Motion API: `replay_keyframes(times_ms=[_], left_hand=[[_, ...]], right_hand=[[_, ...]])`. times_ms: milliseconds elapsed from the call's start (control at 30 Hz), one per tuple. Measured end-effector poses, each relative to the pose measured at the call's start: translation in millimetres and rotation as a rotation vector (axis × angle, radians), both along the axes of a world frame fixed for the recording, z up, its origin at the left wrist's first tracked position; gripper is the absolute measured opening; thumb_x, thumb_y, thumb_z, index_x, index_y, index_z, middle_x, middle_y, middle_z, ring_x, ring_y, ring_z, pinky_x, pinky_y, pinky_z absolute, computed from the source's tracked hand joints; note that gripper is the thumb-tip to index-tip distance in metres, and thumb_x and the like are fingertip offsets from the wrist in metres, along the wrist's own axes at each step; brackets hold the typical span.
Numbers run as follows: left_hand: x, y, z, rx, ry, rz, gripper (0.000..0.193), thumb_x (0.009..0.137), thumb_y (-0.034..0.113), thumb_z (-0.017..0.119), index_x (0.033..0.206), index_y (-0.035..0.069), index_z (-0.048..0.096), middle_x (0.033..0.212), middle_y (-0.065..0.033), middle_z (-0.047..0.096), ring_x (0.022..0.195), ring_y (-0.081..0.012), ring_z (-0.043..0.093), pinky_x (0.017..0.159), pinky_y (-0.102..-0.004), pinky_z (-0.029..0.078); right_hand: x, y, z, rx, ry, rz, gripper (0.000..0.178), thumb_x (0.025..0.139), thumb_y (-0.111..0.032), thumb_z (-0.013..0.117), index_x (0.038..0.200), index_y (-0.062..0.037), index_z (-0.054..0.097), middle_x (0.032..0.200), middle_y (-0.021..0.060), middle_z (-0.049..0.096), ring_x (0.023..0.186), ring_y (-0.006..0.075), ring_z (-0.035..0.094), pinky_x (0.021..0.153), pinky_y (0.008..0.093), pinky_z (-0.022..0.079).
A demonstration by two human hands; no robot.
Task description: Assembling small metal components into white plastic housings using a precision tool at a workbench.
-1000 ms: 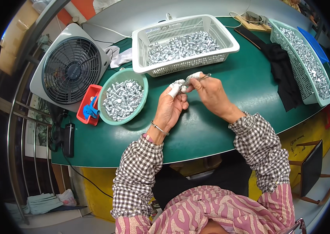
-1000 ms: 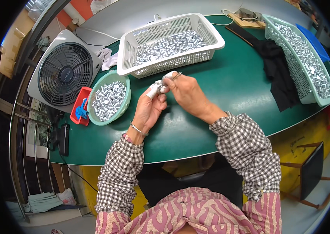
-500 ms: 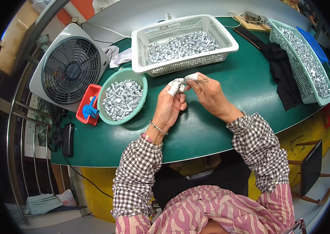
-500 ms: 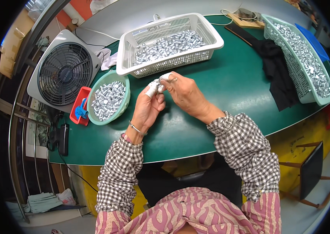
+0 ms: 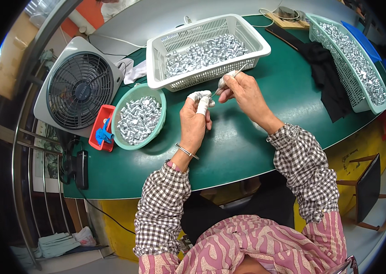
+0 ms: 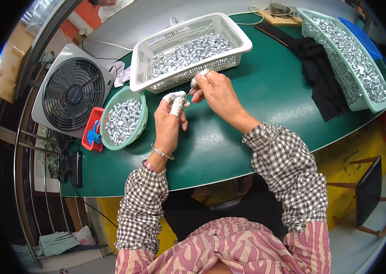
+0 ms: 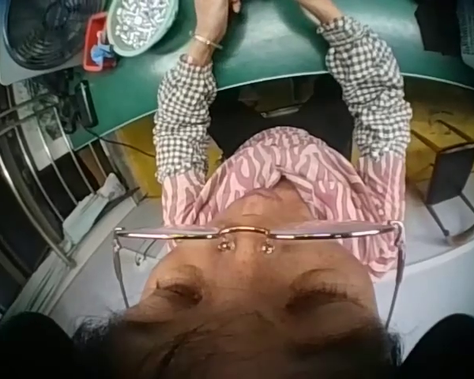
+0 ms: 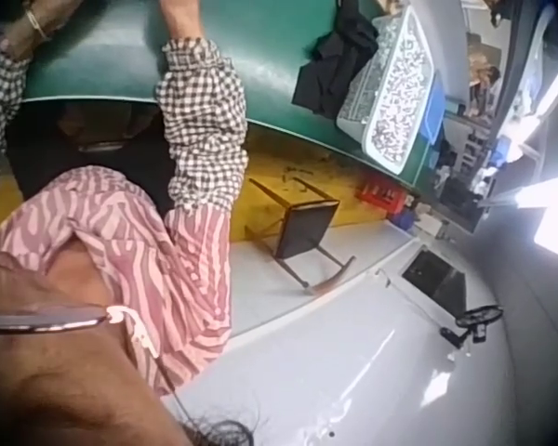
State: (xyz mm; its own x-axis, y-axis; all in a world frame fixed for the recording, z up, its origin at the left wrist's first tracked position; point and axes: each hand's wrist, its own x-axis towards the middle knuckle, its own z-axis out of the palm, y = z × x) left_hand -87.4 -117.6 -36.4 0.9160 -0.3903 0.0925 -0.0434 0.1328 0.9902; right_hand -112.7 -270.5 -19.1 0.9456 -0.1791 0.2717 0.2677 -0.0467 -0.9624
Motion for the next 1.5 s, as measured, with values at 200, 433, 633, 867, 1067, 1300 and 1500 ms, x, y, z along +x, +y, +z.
replay_keyframes(times_ms=[200, 433, 633, 867, 1067, 1300, 1500], left_hand=[[6, 13, 2, 0.081, -0.119, 0.142, 0.017, 0.09, 0.008, 0.047, 0.105, 0.001, 0.05, 0.081, -0.0056, 0.055, 0.048, -0.0041, 0.042, 0.036, -0.0177, 0.036], [4, 10, 7, 0.178, -0.23, 0.207, 0.015, 0.087, 0.009, 0.052, 0.101, 0.003, 0.052, 0.078, -0.0029, 0.054, 0.053, -0.0038, 0.047, 0.04, -0.0187, 0.038], [5, 12, -5, 0.692, -0.88, 0.178, 0.013, 0.08, 0.014, 0.062, 0.086, 0.004, 0.056, 0.079, -0.0073, 0.058, 0.06, -0.0193, 0.056, 0.052, -0.0306, 0.045], [-6, 9, -2, 0.841, -0.921, 0.203, 0.016, 0.073, 0.013, 0.066, 0.085, 0.005, 0.059, 0.082, -0.0111, 0.06, 0.063, -0.0259, 0.059, 0.055, -0.0346, 0.046], [-1, 2, 4, 0.704, -0.879, 0.245, 0.014, 0.075, 0.014, 0.064, 0.085, 0.006, 0.06, 0.077, -0.01, 0.059, 0.064, -0.0275, 0.058, 0.056, -0.0371, 0.045], [32, -20, 55, 0.691, -1.094, 0.423, 0.015, 0.077, 0.017, 0.062, 0.086, 0.005, 0.06, 0.076, -0.0111, 0.058, 0.076, -0.0281, 0.056, 0.064, -0.0385, 0.044], [69, -21, 55, 0.815, -1.116, 0.507, 0.018, 0.076, 0.017, 0.062, 0.088, 0.004, 0.06, 0.077, -0.0115, 0.058, 0.075, -0.029, 0.055, 0.066, -0.0394, 0.044]], right_hand=[[-1, -2, 3, 0.066, 0.012, -0.084, 0.028, 0.093, -0.018, 0.043, 0.081, 0.0051, 0.053, 0.072, 0.0103, 0.06, 0.059, 0.0132, 0.06, 0.055, 0.0243, 0.05], [4, -4, -4, -0.109, -0.054, -0.222, 0.028, 0.092, -0.017, 0.045, 0.079, 0.0064, 0.052, 0.067, 0.0105, 0.06, 0.056, 0.013, 0.06, 0.052, 0.0245, 0.05], [6, -6, -8, -0.135, -0.064, -0.233, 0.027, 0.092, -0.017, 0.045, 0.08, 0.0054, 0.053, 0.067, 0.0096, 0.06, 0.055, 0.0122, 0.059, 0.051, 0.0243, 0.049], [12, -4, -14, -0.152, -0.104, -0.219, 0.026, 0.092, -0.017, 0.045, 0.079, 0.0041, 0.053, 0.066, 0.0088, 0.059, 0.053, 0.0112, 0.057, 0.05, 0.0239, 0.047], [16, -8, -27, -0.184, -0.028, -0.174, 0.027, 0.092, -0.017, 0.045, 0.078, 0.0041, 0.053, 0.065, 0.0088, 0.06, 0.052, 0.011, 0.056, 0.048, 0.0236, 0.045], [14, -8, -23, -0.154, -0.004, -0.146, 0.028, 0.091, -0.018, 0.045, 0.077, 0.0046, 0.053, 0.065, 0.0091, 0.06, 0.05, 0.0112, 0.055, 0.046, 0.0237, 0.044], [17, -8, -25, -0.159, -0.01, -0.135, 0.03, 0.092, -0.02, 0.045, 0.075, 0.0036, 0.053, 0.067, 0.009, 0.061, 0.051, 0.0103, 0.055, 0.046, 0.0223, 0.045]])
